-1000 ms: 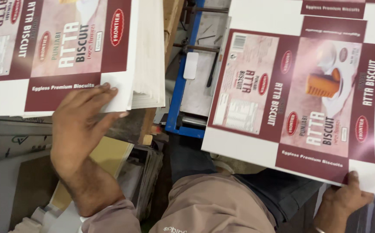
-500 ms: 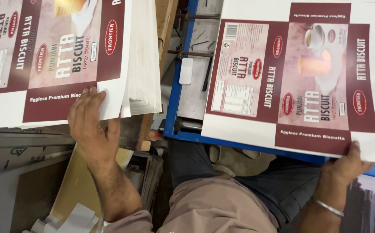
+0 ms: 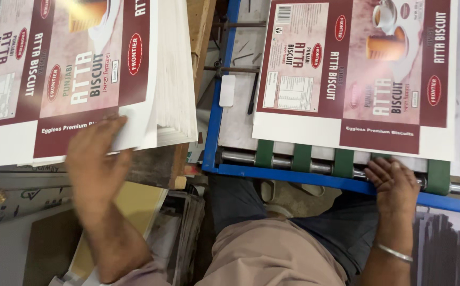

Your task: The person sits on the floor and repeatedly picks up printed biscuit box sheets from a stack on the left. They feed each sheet into a blue conveyor machine on the right, which transports the sheets through rollers. The person continues this repetitive feeding process throughout the clip.

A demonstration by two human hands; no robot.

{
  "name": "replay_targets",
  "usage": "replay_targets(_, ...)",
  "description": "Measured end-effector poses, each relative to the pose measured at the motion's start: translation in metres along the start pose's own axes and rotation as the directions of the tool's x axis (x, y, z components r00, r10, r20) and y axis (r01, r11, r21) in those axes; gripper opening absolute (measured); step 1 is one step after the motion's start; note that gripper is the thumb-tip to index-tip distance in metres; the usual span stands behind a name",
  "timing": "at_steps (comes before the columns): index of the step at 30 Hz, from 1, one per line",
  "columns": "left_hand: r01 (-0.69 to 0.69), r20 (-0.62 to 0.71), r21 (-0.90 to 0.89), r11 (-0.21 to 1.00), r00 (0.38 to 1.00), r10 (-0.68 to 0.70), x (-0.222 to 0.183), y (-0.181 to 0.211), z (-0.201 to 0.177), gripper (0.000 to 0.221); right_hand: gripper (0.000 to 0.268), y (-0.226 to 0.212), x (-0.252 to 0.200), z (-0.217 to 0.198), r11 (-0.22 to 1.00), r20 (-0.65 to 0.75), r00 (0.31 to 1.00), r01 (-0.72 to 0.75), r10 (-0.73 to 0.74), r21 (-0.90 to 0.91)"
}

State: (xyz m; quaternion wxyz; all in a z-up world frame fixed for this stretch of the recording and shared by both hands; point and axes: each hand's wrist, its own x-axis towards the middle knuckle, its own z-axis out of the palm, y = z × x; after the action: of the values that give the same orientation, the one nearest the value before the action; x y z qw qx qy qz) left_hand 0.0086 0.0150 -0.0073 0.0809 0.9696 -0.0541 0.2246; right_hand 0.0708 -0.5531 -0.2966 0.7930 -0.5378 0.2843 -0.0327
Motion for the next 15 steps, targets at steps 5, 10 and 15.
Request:
replay_targets(5, 0.138, -0.247, -0.038, 0.990, 0.958, -0.143, 0.003, 0.005, 0.006, 0.029, 0.031, 0.009, -0.016, -0.001, 0.996, 0.143, 0.990, 0.000, -0.014, 0.094)
replay_targets(10, -0.025, -0.173, 0.147, 0.989, 0.984, 0.051, 0.002, 0.009, 0.021, 0.030, 0.036, 0.009, -0.029, 0.023, 1.000, 0.143, 0.990, -0.019, 0.017, 0.011)
replay_targets(15, 0.016, -0.340, -0.129, 0.992, 0.938, -0.059, 0.008, -0.016, -0.007, 0.022, 0.042, -0.020, -0.051, 0.078, 1.000, 0.307, 0.952, 0.014, -0.006, -0.024)
